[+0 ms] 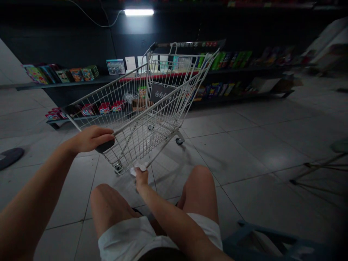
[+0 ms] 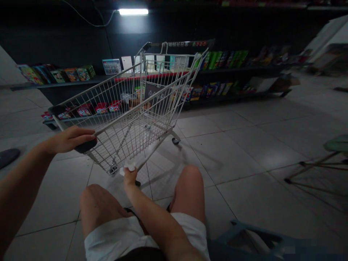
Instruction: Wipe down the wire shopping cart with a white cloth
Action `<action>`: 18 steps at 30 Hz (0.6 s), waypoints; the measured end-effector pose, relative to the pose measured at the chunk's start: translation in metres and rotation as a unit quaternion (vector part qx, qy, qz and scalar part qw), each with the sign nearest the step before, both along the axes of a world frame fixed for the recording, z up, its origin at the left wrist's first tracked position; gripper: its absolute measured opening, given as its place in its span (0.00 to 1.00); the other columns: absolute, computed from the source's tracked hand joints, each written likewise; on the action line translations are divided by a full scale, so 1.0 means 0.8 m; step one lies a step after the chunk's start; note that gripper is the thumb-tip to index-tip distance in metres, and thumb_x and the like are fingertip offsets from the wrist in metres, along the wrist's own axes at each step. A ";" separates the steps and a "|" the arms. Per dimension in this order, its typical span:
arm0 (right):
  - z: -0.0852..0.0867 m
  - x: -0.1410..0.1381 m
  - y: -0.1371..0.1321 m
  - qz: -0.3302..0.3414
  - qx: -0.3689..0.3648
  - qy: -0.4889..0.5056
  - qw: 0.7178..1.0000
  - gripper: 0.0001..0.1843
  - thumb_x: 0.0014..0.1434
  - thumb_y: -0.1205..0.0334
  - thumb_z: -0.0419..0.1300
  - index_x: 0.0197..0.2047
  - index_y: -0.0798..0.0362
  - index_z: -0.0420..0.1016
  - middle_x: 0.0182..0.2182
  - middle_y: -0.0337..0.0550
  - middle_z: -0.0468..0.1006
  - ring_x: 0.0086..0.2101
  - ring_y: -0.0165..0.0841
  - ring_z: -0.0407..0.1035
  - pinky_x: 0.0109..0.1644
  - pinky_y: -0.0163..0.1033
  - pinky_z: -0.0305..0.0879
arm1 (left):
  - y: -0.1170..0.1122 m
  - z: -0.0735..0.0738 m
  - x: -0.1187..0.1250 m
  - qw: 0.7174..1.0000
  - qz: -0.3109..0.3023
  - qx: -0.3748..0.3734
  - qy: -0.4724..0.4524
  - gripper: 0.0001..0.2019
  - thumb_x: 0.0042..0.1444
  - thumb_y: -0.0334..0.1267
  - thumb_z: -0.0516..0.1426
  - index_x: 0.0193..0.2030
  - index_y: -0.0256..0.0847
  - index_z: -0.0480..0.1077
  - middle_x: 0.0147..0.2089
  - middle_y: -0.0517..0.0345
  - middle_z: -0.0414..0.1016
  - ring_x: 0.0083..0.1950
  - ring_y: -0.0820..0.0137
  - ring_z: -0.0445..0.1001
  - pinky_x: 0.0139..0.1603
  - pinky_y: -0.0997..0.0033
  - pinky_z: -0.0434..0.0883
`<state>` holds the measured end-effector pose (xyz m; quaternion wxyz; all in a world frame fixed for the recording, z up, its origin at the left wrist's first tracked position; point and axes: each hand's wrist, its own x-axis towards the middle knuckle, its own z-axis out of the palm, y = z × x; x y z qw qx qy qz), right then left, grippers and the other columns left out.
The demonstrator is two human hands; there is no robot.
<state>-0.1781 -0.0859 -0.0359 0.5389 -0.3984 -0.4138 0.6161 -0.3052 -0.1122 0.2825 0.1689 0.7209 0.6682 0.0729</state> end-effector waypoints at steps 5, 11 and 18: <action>0.066 -0.027 0.002 0.020 -0.135 0.097 0.986 0.04 0.47 0.63 0.55 0.30 0.52 0.66 0.22 0.34 0.72 0.26 0.28 0.72 0.31 0.35 0.74 | -0.001 0.005 0.007 0.998 0.045 -0.009 -0.035 0.28 0.62 0.58 0.45 0.32 0.35 0.73 0.25 0.60 0.71 0.29 0.73 0.67 0.32 0.75 0.62; 0.172 0.012 0.051 -0.040 0.152 0.138 0.978 0.20 0.52 0.60 0.62 0.49 0.54 0.71 0.44 0.45 0.78 0.45 0.32 0.73 0.55 0.41 0.73 | 0.026 0.015 0.046 0.990 0.077 0.059 0.102 0.27 0.63 0.55 0.41 0.34 0.38 0.72 0.31 0.52 0.75 0.32 0.68 0.71 0.35 0.70 0.63; 0.089 0.031 0.088 -0.075 0.504 -0.171 0.843 0.15 0.62 0.64 0.55 0.51 0.55 0.75 0.50 0.55 0.75 0.55 0.36 0.67 0.63 0.46 0.66 | 0.068 -0.004 0.078 0.987 0.093 0.067 0.108 0.17 0.63 0.46 0.43 0.32 0.41 0.66 0.29 0.52 0.75 0.31 0.66 0.73 0.34 0.70 0.65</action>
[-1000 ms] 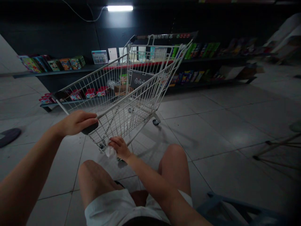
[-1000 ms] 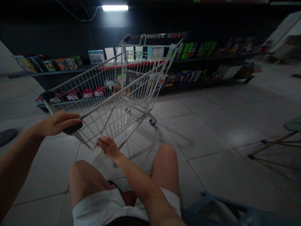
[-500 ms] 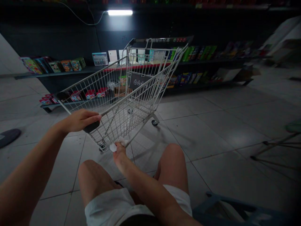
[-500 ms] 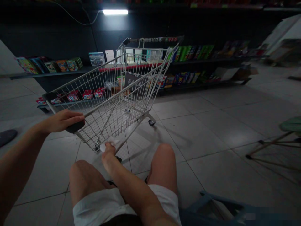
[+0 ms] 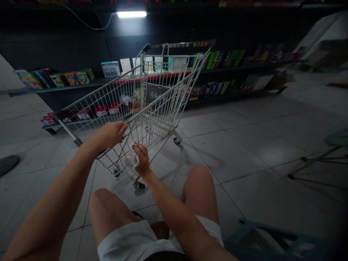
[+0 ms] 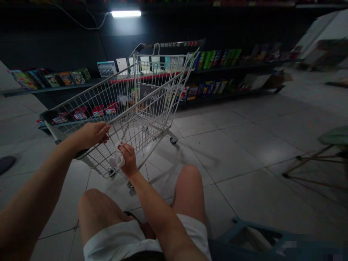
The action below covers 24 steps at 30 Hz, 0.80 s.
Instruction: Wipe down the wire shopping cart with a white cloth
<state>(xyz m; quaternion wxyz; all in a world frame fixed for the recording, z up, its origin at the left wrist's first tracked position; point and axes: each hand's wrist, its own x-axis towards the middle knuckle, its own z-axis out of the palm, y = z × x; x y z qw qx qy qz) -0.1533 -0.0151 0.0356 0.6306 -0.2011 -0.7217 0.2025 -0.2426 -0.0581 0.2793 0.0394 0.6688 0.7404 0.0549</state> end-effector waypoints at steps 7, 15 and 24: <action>0.042 0.020 -0.024 0.005 -0.062 0.038 0.997 0.15 0.62 0.64 0.58 0.52 0.51 0.75 0.49 0.49 0.75 0.52 0.34 0.69 0.59 0.43 0.70 | -0.003 -0.005 -0.017 0.982 0.053 -0.011 -0.180 0.21 0.63 0.53 0.42 0.35 0.40 0.67 0.30 0.52 0.77 0.30 0.66 0.76 0.32 0.70 0.71; 0.100 -0.004 0.024 0.022 0.025 0.011 0.999 0.18 0.63 0.60 0.57 0.57 0.49 0.72 0.54 0.48 0.73 0.58 0.37 0.65 0.65 0.48 0.64 | -0.008 -0.006 -0.017 0.980 0.054 0.013 -0.191 0.26 0.63 0.57 0.40 0.33 0.38 0.69 0.29 0.50 0.77 0.29 0.66 0.76 0.32 0.70 0.72; -0.006 0.030 0.006 -0.012 -0.071 -0.009 0.997 0.15 0.60 0.63 0.59 0.50 0.51 0.77 0.46 0.49 0.76 0.49 0.35 0.70 0.56 0.44 0.71 | -0.010 -0.007 -0.021 0.994 0.010 0.012 -0.107 0.21 0.63 0.51 0.42 0.34 0.41 0.69 0.30 0.53 0.79 0.32 0.67 0.77 0.33 0.71 0.70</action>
